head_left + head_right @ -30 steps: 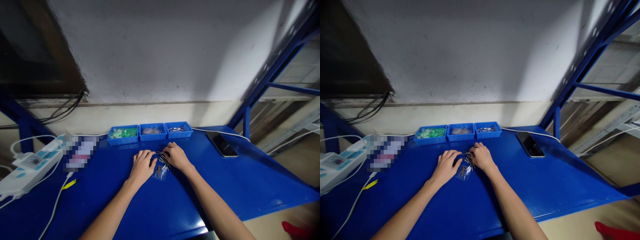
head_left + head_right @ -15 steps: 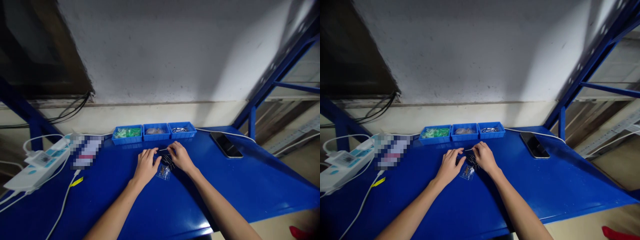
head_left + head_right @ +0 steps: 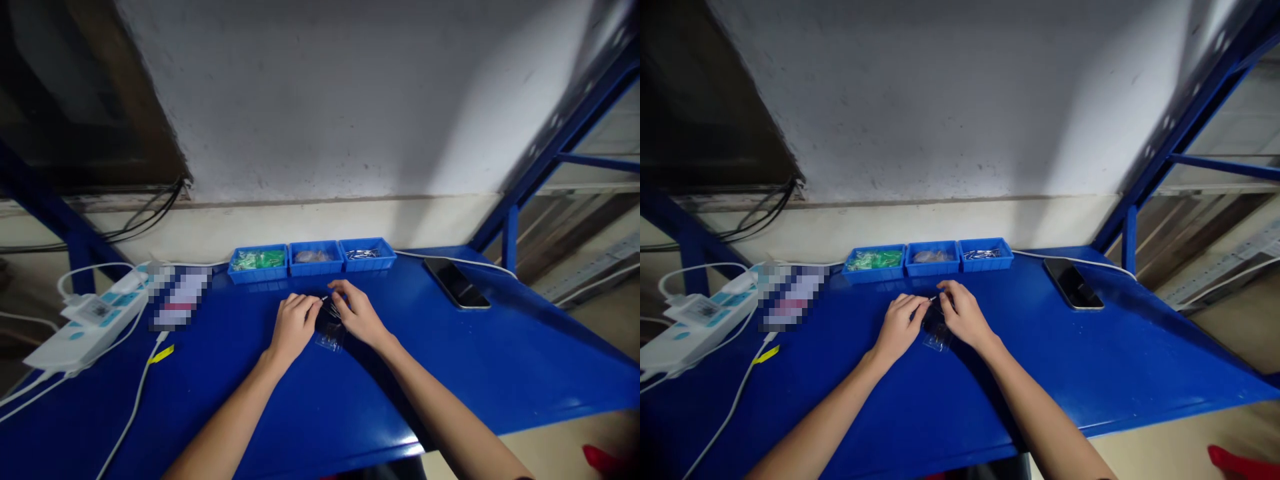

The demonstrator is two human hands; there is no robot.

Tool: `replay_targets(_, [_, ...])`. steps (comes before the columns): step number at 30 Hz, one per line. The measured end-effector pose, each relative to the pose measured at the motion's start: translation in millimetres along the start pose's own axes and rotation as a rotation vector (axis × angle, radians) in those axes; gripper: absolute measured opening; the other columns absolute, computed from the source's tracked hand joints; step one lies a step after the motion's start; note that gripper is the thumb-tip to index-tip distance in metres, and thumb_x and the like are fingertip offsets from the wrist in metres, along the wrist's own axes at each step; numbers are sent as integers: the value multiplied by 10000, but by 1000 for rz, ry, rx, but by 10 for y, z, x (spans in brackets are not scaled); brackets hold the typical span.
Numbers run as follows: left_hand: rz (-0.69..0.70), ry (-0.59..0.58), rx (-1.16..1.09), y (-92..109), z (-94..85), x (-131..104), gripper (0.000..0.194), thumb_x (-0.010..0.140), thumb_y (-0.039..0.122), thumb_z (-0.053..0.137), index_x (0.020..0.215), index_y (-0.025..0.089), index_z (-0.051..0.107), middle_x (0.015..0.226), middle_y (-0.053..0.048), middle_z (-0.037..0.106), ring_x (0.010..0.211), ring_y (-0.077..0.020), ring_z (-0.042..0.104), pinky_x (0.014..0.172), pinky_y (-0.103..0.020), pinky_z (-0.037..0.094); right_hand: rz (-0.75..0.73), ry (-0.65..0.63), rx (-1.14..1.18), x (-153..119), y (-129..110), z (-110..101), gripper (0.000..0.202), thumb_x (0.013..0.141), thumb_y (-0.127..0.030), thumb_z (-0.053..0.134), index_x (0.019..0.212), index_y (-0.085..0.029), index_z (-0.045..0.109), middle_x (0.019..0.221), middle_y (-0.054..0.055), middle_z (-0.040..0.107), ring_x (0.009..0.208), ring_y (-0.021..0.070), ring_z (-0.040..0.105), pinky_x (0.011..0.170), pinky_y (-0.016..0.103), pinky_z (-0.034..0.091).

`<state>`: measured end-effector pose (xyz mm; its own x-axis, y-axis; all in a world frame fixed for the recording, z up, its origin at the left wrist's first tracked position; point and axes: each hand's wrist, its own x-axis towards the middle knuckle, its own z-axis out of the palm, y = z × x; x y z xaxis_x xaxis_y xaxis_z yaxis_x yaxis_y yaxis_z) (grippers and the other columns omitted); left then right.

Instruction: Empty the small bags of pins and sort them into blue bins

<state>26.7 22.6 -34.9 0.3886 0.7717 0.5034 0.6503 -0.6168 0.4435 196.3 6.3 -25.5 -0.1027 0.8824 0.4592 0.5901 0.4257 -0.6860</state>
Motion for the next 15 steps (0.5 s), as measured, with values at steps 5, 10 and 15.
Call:
replay_targets(5, [8, -69, -49, 17, 4, -5, 281, 942, 275, 359, 790, 207, 585, 786, -12, 663, 776, -176, 546, 706, -310, 381, -187, -107, -166, 2, -27, -112, 95, 850, -200, 516, 936, -202, 555, 886, 47, 575, 845, 180, 528, 758, 303, 427])
replay_targets(10, [-22, -56, -54, 9, -25, -5, 234, 931, 298, 383, 815, 214, 568, 788, -10, 654, 775, -178, 566, 724, -322, 384, -196, -135, -220, 4, -73, -132, 145, 920, -262, 451, 849, -199, 562, 831, 42, 557, 795, 162, 521, 726, 280, 414])
replay_targets(15, [-5, -1, -126, 14, -89, -2, 151, 906, 292, 435, 872, 214, 559, 820, -18, 643, 806, -172, 565, 759, -318, 406, -156, -118, -184, 11, -95, -99, 252, 946, -256, 391, 739, -193, 519, 751, 27, 531, 748, 155, 506, 698, 273, 401])
